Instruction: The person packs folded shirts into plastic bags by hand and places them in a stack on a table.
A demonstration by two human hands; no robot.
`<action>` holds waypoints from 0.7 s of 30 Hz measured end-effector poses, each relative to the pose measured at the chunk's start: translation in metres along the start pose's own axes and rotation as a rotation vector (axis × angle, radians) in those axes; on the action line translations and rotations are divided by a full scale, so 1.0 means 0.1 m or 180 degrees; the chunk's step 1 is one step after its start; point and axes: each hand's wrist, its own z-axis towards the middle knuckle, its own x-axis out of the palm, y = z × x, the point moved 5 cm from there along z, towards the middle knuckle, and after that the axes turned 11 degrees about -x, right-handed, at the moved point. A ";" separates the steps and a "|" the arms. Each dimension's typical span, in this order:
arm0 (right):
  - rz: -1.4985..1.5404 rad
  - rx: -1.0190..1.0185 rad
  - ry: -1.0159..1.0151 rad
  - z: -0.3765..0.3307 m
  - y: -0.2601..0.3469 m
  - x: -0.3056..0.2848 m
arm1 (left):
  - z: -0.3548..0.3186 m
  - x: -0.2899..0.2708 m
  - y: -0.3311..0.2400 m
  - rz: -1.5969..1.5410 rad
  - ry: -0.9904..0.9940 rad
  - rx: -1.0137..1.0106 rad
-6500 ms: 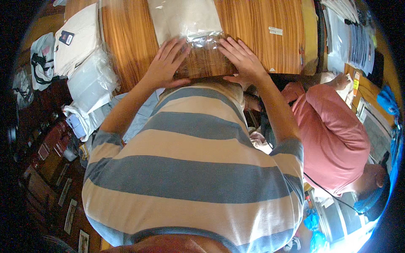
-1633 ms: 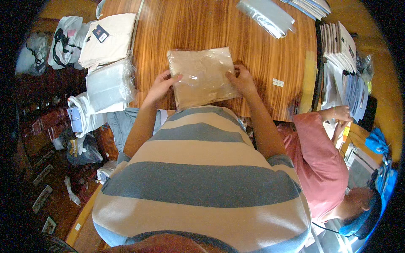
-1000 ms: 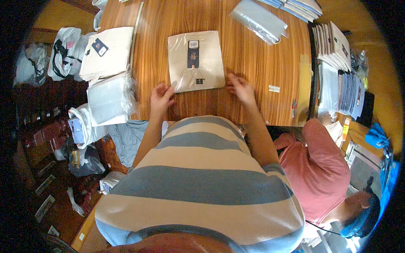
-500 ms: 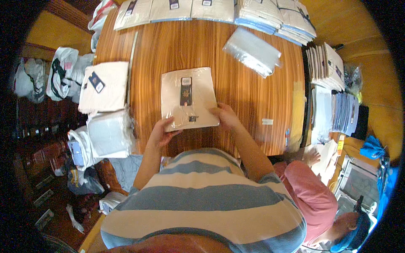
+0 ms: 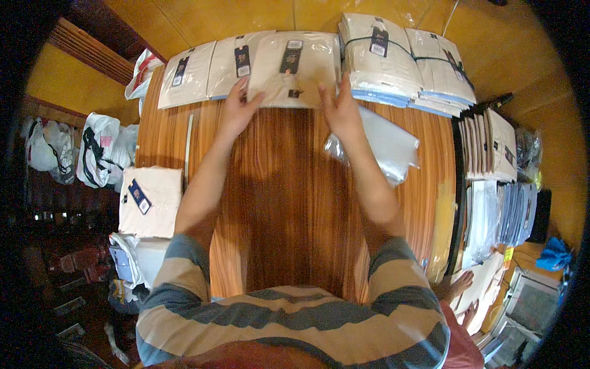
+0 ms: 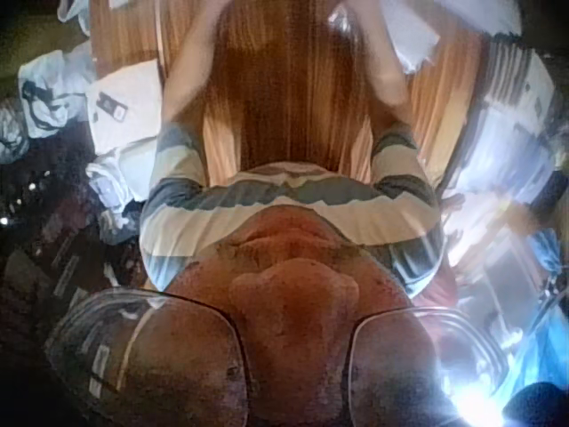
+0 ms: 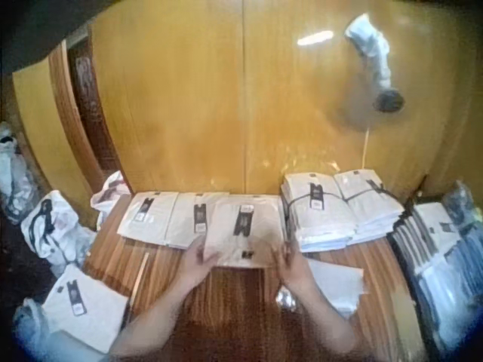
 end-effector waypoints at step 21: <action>0.2776 0.2087 0.1543 -2.47 0.67 0.78 | -3.04 -0.16 0.31 -0.2116 -0.0664 -0.0905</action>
